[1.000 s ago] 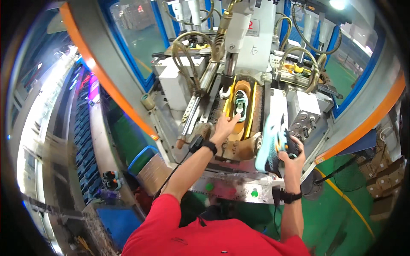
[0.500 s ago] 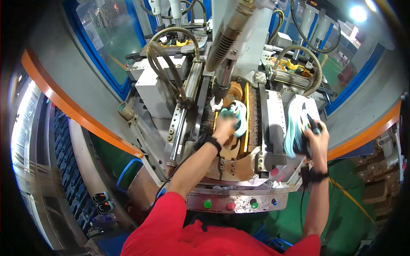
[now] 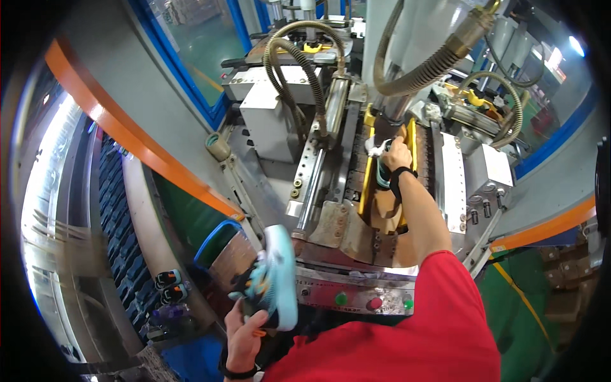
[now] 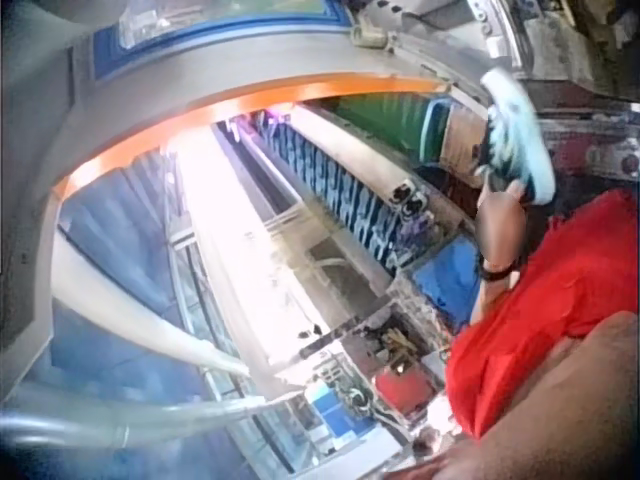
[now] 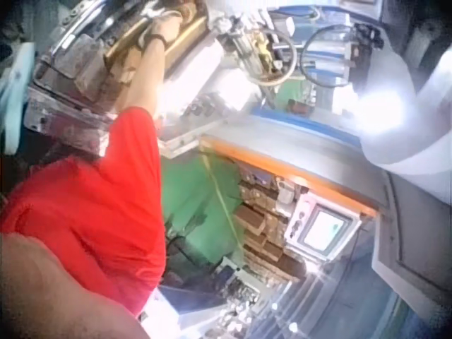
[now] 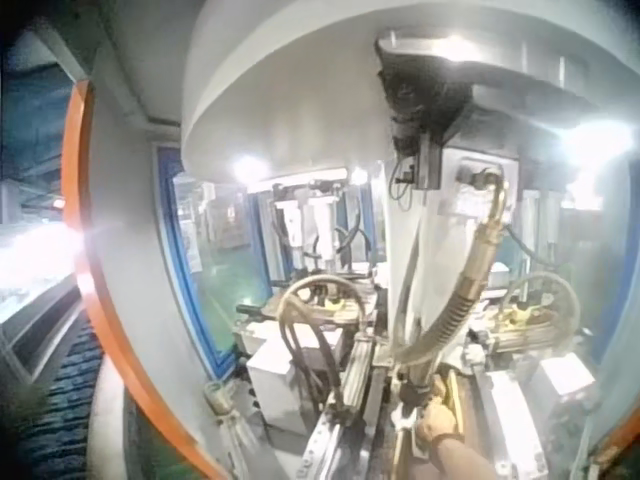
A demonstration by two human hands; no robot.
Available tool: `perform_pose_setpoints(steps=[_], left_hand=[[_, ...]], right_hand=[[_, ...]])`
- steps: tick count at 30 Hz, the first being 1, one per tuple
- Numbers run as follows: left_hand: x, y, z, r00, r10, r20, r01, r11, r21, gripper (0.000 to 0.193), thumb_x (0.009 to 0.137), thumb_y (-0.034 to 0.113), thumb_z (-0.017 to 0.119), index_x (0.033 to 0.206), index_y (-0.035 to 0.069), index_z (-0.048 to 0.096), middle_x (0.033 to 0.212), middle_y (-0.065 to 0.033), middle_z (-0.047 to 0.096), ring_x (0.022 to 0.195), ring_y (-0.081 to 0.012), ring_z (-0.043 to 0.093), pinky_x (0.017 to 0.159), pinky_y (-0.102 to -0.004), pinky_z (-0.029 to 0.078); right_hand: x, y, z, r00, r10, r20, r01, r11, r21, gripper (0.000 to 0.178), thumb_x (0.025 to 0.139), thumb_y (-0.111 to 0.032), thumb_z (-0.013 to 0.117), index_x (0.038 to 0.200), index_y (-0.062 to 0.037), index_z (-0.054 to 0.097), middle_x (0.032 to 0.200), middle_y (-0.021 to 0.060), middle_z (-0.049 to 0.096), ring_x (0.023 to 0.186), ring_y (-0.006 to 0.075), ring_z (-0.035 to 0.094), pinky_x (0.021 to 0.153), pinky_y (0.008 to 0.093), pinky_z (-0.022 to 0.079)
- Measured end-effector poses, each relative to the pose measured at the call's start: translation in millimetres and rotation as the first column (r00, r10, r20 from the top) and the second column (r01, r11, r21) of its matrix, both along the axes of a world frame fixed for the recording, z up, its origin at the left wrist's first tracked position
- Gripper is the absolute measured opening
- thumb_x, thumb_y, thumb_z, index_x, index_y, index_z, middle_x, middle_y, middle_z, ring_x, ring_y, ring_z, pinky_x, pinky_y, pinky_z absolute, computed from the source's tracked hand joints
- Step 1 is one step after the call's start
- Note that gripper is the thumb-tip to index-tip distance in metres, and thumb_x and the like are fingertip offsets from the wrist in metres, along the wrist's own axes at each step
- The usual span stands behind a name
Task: Using a lasting machine to shape and bond the upper part of sneakers to the soles in a shoe factory.
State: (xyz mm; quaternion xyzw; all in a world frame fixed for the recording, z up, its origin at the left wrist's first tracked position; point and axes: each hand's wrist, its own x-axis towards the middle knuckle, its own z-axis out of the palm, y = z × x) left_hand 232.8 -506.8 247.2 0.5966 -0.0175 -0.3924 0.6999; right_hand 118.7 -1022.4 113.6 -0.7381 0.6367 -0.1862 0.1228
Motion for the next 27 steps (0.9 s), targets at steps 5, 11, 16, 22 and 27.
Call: perform_pose_setpoints(steps=[5, 11, 16, 22, 27], left_hand=[[-4, 67, -29, 0.978, 0.208, 0.026, -0.207, 0.977, -0.055, 0.038, 0.084, 0.002, 0.062, 0.122, -0.002, 0.055, 0.106, -0.0089, 0.065, 0.091, -0.0195, 0.066, 0.08, -0.0321, 0.053], [-31, 80, -49, 0.914, 0.401, -0.064, -0.401, 0.916, 0.005, 0.025, 0.087, 0.006, 0.065, 0.11, 0.002, 0.057, 0.095, -0.0062, 0.065, 0.081, -0.0177, 0.067, 0.062, -0.0323, 0.053], [-53, 53, -43, 0.936, 0.337, -0.101, -0.341, 0.94, -0.025, 0.024, 0.087, 0.004, 0.063, 0.11, 0.001, 0.058, 0.099, -0.0071, 0.067, 0.083, -0.0195, 0.068, 0.064, -0.0343, 0.056], [-82, 61, -40, 0.948, 0.297, -0.117, -0.299, 0.954, -0.001, 0.021, 0.088, 0.007, 0.063, 0.107, 0.001, 0.059, 0.096, -0.0059, 0.066, 0.08, -0.0183, 0.067, 0.064, -0.0322, 0.053], [-101, 71, -38, 0.922, 0.375, -0.094, -0.375, 0.927, 0.018, 0.021, 0.087, 0.009, 0.064, 0.106, 0.002, 0.059, 0.095, -0.006, 0.066, 0.081, -0.0201, 0.067, 0.064, -0.0342, 0.053]], right_hand=[[-4, -2, -17, 1.0, 0.023, 0.015, -0.023, 1.0, -0.009, 0.044, 0.077, -0.012, 0.063, 0.11, 0.0054, 0.042, 0.098, 0.0307, 0.065, 0.094, 0.0432, 0.066, 0.08, 0.0481, 0.054], [-36, 171, 63, 0.802, 0.523, 0.289, -0.458, 0.849, -0.265, 0.026, 0.078, -0.006, 0.062, 0.103, -0.0005, 0.057, 0.093, 0.0197, 0.065, 0.085, 0.0396, 0.065, 0.075, 0.0459, 0.054], [-66, 324, -15, 0.583, 0.697, 0.418, -0.672, 0.703, -0.234, 0.012, 0.083, -0.011, 0.063, 0.093, -0.0053, 0.06, 0.087, 0.0151, 0.063, 0.078, 0.0338, 0.064, 0.067, 0.0417, 0.053], [-61, 361, -144, 0.576, 0.765, 0.288, -0.785, 0.616, -0.068, 0.015, 0.082, -0.017, 0.061, 0.093, -0.0062, 0.058, 0.093, 0.0147, 0.055, 0.09, 0.0326, 0.058, 0.068, 0.0432, 0.053], [-60, 362, -173, 0.61, 0.757, 0.234, -0.763, 0.641, -0.085, 0.016, 0.081, -0.017, 0.059, 0.095, -0.0106, 0.058, 0.094, 0.0106, 0.052, 0.095, 0.0297, 0.057, 0.068, 0.0444, 0.053]])
